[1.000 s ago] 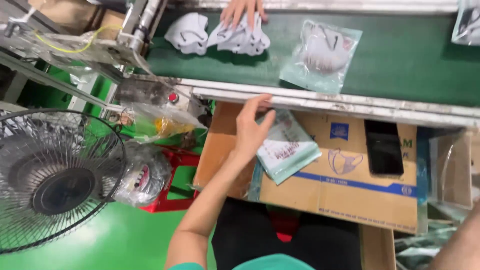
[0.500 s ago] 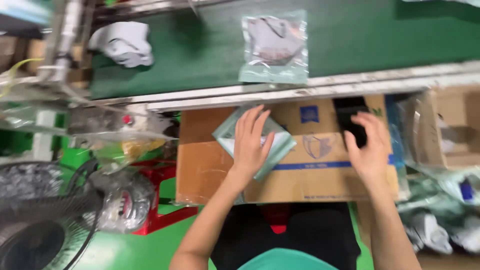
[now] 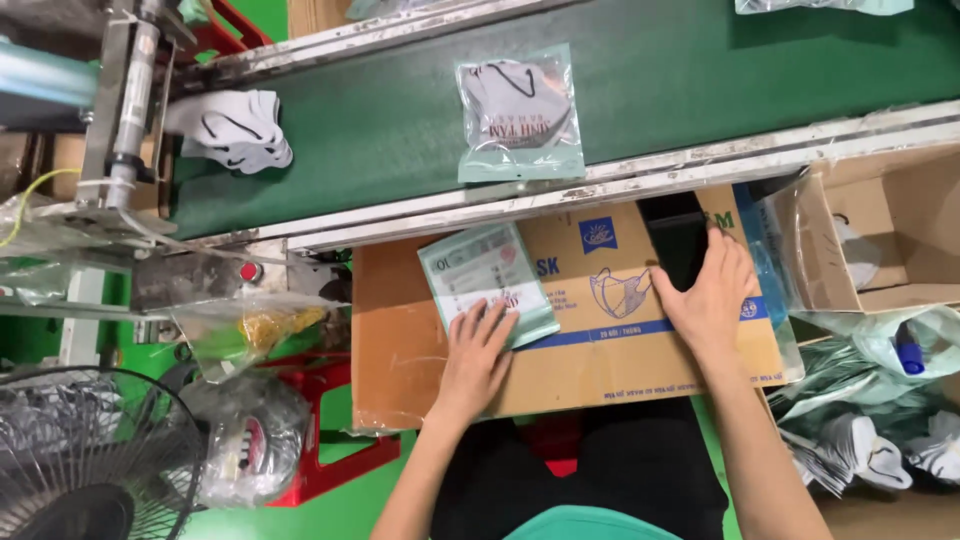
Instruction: Packing face masks into plastic pouches and organizing them in boxes at a manufacturing facility.
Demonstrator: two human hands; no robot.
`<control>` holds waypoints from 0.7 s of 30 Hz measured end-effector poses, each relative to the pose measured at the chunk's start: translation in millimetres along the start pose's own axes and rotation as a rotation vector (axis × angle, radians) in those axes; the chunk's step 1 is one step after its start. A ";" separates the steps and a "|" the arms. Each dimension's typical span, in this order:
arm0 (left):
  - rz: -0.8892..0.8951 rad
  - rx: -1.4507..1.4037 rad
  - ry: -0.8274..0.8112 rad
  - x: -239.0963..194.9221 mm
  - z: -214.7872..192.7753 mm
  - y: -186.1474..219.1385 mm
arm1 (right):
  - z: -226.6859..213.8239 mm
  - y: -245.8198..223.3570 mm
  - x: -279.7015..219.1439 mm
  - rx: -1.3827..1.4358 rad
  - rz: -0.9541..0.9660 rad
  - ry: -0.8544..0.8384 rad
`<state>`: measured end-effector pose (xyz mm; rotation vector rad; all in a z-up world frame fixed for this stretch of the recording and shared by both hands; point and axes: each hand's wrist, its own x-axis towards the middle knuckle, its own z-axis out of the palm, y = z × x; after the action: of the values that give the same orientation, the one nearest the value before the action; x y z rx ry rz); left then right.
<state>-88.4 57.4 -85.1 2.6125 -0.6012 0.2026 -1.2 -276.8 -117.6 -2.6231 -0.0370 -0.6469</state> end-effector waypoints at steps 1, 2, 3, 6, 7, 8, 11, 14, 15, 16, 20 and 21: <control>-0.044 -0.032 0.034 -2.5 -4.7 5.3 | -2.6 -3.3 -1.6 0.005 0.052 -0.010; -0.088 -0.063 0.069 -4.9 -8.9 9.9 | -4.3 -6.5 -3.3 0.010 0.103 -0.020; -0.088 -0.065 0.065 -8.3 -6.2 13.4 | -4.7 -7.9 -1.6 0.009 0.107 -0.023; -0.191 -0.120 0.203 -18.2 6.7 22.4 | -5.8 -11.5 4.1 -0.012 0.111 -0.023; -0.231 -0.134 0.258 -23.1 14.3 25.7 | -6.9 -12.3 4.0 -0.010 0.121 -0.037; -0.271 -0.148 0.312 -28.1 21.7 28.9 | -8.1 -13.5 3.7 -0.008 0.130 -0.050; -0.311 -0.120 0.396 -27.9 26.7 38.7 | -7.0 -11.8 3.9 0.036 0.146 -0.052; -0.298 -0.142 0.428 -19.8 11.3 54.9 | -6.4 -11.7 1.9 0.028 0.148 -0.067; -0.302 -0.138 0.429 -15.3 2.7 63.1 | -4.6 -10.1 1.0 0.032 0.146 -0.070; -0.262 -0.199 0.431 -10.3 -5.6 71.5 | -2.8 -8.2 0.2 0.013 0.132 -0.063; -0.085 -0.489 0.438 14.6 -68.0 121.9 | -0.5 -3.2 -3.1 -0.020 0.108 -0.061; -0.092 -0.490 0.433 15.2 -84.5 133.9 | 0.1 -2.0 -3.7 -0.020 0.110 -0.069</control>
<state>-137.9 -17.4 46.2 2.0306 -0.3240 0.5053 -4.7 -274.7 -118.6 -2.6445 0.0933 -0.5220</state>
